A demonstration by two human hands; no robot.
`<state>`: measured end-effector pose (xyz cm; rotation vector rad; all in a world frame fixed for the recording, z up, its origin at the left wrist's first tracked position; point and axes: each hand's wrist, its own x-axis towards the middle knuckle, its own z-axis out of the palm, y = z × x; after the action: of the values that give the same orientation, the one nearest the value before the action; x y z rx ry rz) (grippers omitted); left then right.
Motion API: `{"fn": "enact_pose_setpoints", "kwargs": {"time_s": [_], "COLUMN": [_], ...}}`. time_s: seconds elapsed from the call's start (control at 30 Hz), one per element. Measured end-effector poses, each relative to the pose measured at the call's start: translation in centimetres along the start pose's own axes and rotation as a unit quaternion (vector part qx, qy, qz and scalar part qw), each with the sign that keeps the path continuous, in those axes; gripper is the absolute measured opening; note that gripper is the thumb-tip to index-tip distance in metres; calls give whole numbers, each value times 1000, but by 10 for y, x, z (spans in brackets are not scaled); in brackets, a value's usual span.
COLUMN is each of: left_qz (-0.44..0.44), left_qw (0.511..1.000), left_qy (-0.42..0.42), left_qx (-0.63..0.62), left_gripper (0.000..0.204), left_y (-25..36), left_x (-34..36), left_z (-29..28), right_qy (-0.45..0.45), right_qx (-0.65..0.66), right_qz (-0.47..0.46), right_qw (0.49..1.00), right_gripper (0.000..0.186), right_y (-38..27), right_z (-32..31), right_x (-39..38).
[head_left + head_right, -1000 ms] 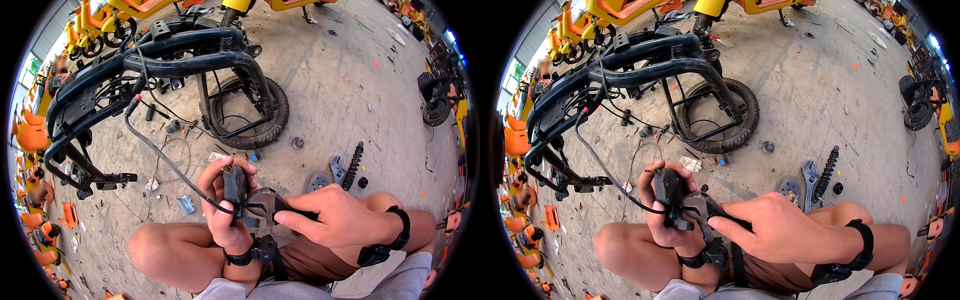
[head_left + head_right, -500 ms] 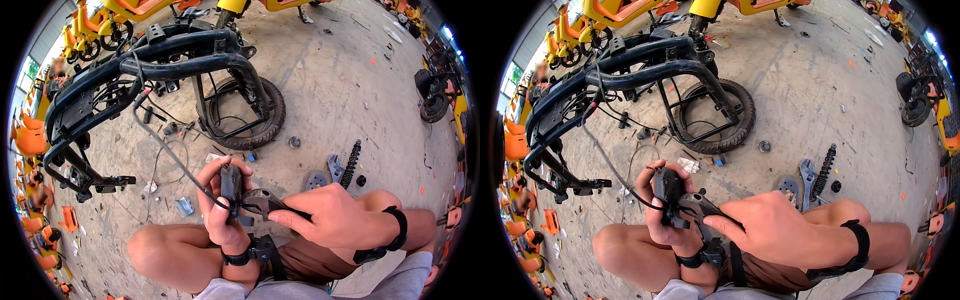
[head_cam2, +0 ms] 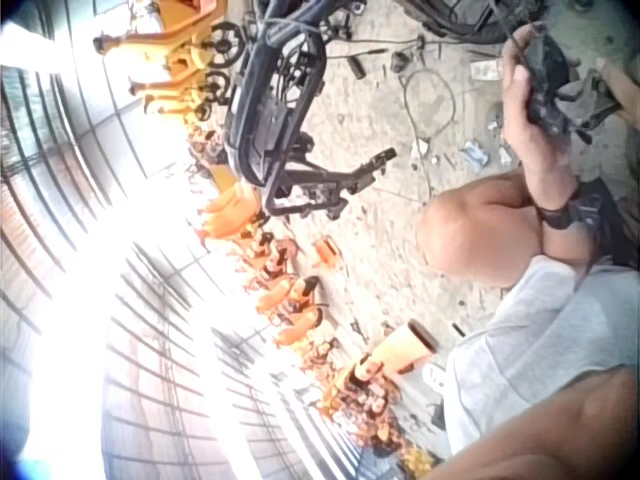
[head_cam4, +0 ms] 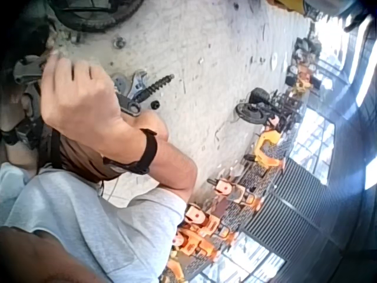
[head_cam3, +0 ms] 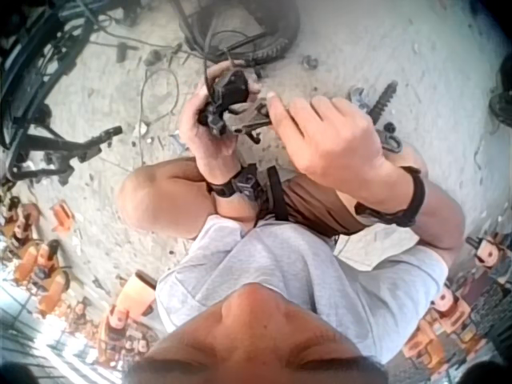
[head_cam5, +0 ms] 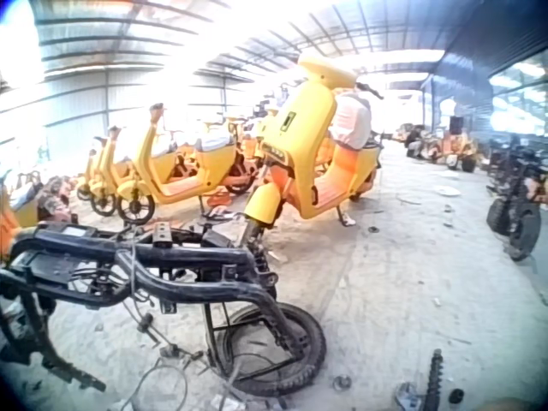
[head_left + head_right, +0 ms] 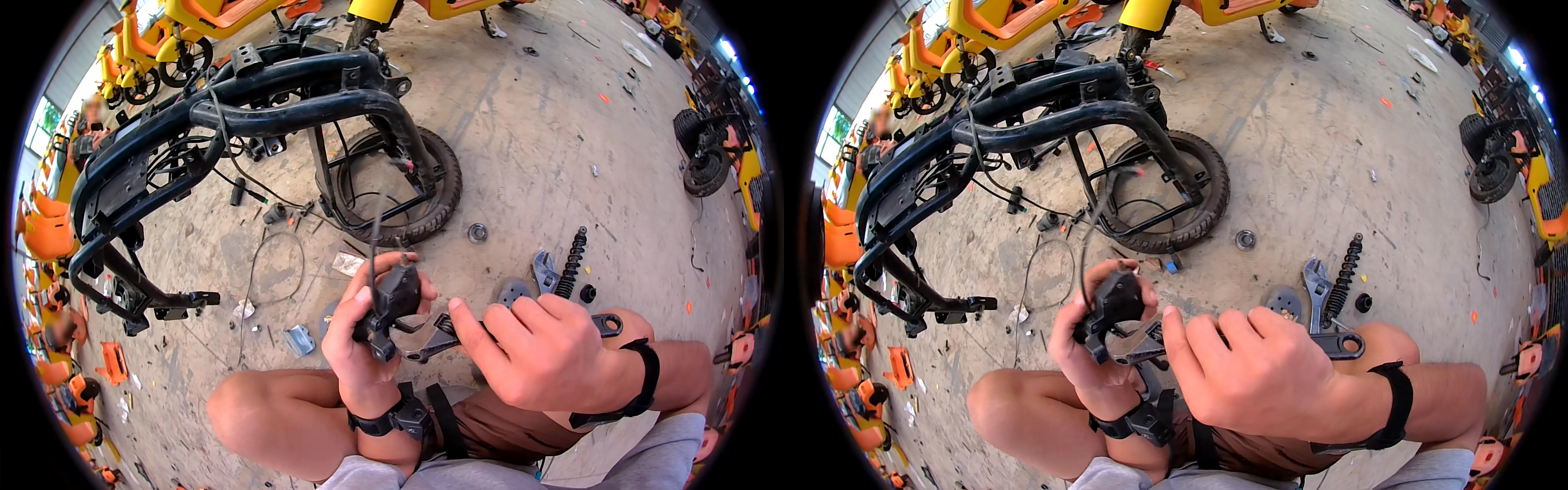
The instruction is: The person sits on the floor and uses pliers to repeatedly squeeze and adjust a small black plastic component with a wire attached. The person rotates the component and repositions the pliers multiple times while working on the same part.
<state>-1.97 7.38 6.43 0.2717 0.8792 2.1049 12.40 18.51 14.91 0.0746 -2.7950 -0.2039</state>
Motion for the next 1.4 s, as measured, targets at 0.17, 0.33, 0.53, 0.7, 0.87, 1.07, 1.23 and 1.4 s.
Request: {"fn": "enact_pose_setpoints", "kwargs": {"time_s": [0.17, 0.33, 0.53, 0.7, 0.87, 1.07, 1.23, 1.4], "left_qz": [171, 237, 248, 244, 257, 275, 299, 289], "left_qw": [985, 969, 965, 964, 955, 944, 932, 942], "left_qy": [16, -6, -6, 0, 17, 33, 15, 19], "left_qx": [0, 67, 85, 102, 147, 179, 204, 170], "left_gripper": [61, 62, 63, 63, 63, 63, 62, 61], "left_y": [-2, -1, -5, -6, -7, -9, -12, -15], "left_x": [-1, -4, -5, -5, -7, -9, -7, -6], "left_z": [2, -1, 2, 3, 5, 4, 1, 2], "right_qy": [-36, -203, -254, -248, -186, -149, -149, -71], "right_qx": [238, 558, 573, 572, 560, 524, 510, 415], "right_qz": [147, 296, 300, 301, 283, 259, 248, 206], "right_qw": [960, 748, 720, 722, 756, 797, 810, 883], "right_gripper": [22, 39, 41, 38, 37, 37, 30, 27], "right_y": [2, 12, 13, 12, 5, 0, 1, -10], "right_z": [-3, 0, 0, 1, 7, 5, 5, 9], "right_x": [-1, 6, 13, 10, 6, 6, 4, 0]}}
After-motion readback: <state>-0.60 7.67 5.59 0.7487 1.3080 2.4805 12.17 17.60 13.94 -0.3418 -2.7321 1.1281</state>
